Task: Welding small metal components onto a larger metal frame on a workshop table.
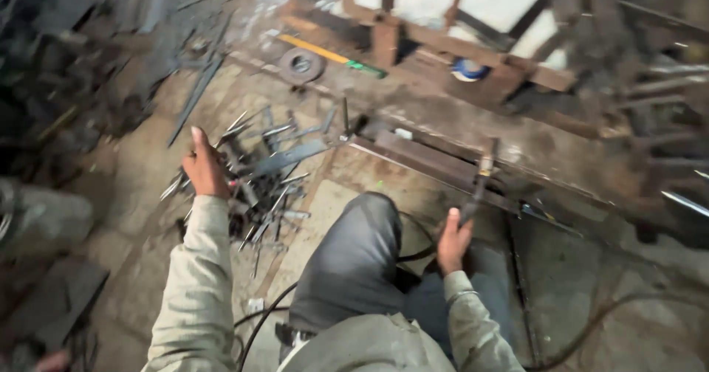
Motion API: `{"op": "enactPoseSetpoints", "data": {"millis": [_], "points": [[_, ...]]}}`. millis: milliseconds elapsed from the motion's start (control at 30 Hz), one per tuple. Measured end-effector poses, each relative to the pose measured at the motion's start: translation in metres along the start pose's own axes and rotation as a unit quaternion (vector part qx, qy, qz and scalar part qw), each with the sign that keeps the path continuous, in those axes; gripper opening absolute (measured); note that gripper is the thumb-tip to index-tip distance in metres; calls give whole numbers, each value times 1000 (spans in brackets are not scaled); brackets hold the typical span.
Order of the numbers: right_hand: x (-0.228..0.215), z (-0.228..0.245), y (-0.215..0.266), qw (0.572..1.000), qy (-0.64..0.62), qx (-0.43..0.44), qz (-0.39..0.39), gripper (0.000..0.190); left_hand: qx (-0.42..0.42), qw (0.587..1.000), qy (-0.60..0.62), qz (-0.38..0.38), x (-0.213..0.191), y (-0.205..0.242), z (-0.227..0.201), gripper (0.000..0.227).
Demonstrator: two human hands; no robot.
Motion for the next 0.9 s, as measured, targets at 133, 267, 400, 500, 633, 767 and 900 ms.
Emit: {"op": "enactPoseSetpoints", "data": {"millis": [133, 267, 400, 500, 633, 767, 900], "points": [[5, 0, 0, 998, -39, 30, 39, 30, -54, 963, -263, 9, -75, 61, 77, 74], [0, 4, -2, 997, -59, 21, 47, 33, -169, 867, -419, 211, -69, 172, 149, 73], [-7, 17, 2, 997, -50, -31, 56, 43, -234, 860, -401, 213, -103, 247, 247, 70], [-5, 19, 3, 994, -62, -46, 80, 47, -353, 827, -423, 107, -178, 263, 291, 78], [-7, 7, -5, 998, -45, 1, 54, 52, -348, 829, -437, -6, -234, 238, 270, 79], [-5, 27, 6, 989, 11, -141, 42, 56, -239, 874, -401, -135, -259, 172, 251, 88], [-12, 32, 8, 983, 12, -179, 45, 55, -60, 936, -302, -171, -253, 67, 217, 99]]}}
Point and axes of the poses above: each hand's wrist, its own y-axis away from the middle knuckle, its own x-axis out of the palm, z = x × y, the point moved 7 cm from there along -y, towards the middle knuckle, and after that the axes turned 15 degrees about x, right-handed, at the moved point
